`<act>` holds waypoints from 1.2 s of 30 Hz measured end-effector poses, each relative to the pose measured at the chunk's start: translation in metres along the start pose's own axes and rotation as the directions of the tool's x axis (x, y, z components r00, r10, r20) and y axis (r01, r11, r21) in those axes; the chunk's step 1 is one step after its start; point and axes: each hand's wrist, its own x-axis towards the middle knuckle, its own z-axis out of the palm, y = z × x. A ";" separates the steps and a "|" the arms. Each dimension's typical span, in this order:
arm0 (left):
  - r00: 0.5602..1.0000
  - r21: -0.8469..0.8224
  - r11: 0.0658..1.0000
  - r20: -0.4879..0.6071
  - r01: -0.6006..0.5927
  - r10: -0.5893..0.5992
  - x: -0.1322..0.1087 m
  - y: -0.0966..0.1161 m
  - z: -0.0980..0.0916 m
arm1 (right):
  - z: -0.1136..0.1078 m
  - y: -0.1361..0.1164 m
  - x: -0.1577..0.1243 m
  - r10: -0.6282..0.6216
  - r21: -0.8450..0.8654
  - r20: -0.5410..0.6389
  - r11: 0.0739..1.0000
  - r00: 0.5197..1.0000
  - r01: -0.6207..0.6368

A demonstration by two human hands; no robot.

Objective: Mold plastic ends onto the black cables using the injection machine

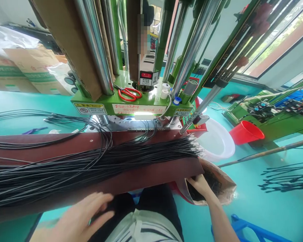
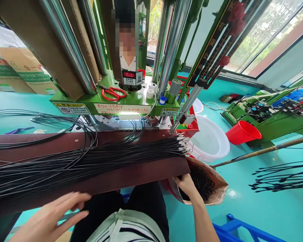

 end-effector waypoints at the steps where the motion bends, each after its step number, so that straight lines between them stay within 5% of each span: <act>1: 0.989 0.042 0.989 0.000 -0.145 0.145 0.021 0.019 -0.001 | -0.001 -0.001 0.000 -0.025 -0.049 0.002 0.998 1.000 0.025; 4: 0.932 0.215 0.909 0.007 -0.356 0.363 0.086 0.069 0.007 | -0.009 -0.009 -0.001 -0.032 -0.219 0.059 0.975 0.998 0.045; 8: 0.912 0.409 0.818 0.119 -0.406 0.393 0.142 0.101 0.032 | -0.027 -0.026 -0.013 0.068 -0.357 0.204 0.934 0.977 0.010; 11: 0.884 0.443 0.765 0.229 -0.467 0.406 0.160 0.105 0.041 | -0.037 -0.040 -0.028 0.031 -0.311 0.293 0.948 0.956 0.065; 15: 0.836 0.332 0.776 0.339 -0.535 0.431 0.173 0.103 0.030 | -0.043 -0.059 -0.044 -0.062 -0.152 0.409 0.979 0.910 0.135; 19: 0.877 0.218 0.873 0.319 -0.437 0.359 0.183 0.105 0.005 | -0.044 -0.079 -0.048 -0.181 0.014 0.465 0.980 0.867 0.197; 22: 0.909 0.030 0.951 0.306 -0.307 0.284 0.184 0.105 -0.009 | -0.033 -0.092 -0.044 -0.319 0.307 0.480 0.934 0.817 0.184; 25: 0.911 -0.124 0.963 0.314 -0.239 0.267 0.180 0.104 -0.016 | -0.011 -0.107 -0.029 -0.433 0.759 0.419 0.650 0.798 -0.046; 27: 0.913 -0.158 0.958 0.298 -0.241 0.279 0.174 0.106 -0.014 | 0.002 -0.119 -0.012 -0.410 0.936 0.303 0.300 0.860 -0.186; 30: 0.904 -0.131 0.952 0.300 -0.277 0.305 0.163 0.109 -0.003 | 0.003 -0.134 0.019 -0.216 0.983 0.121 -0.109 0.969 -0.147; 33: 0.874 -0.095 0.941 0.351 -0.324 0.336 0.151 0.110 0.012 | -0.015 -0.141 0.041 -0.088 0.981 -0.009 -0.193 0.996 -0.008; 36: 0.839 -0.168 0.933 0.408 -0.319 0.360 0.148 0.113 0.019 | -0.034 -0.142 0.044 -0.131 0.998 -0.035 -0.059 0.991 0.028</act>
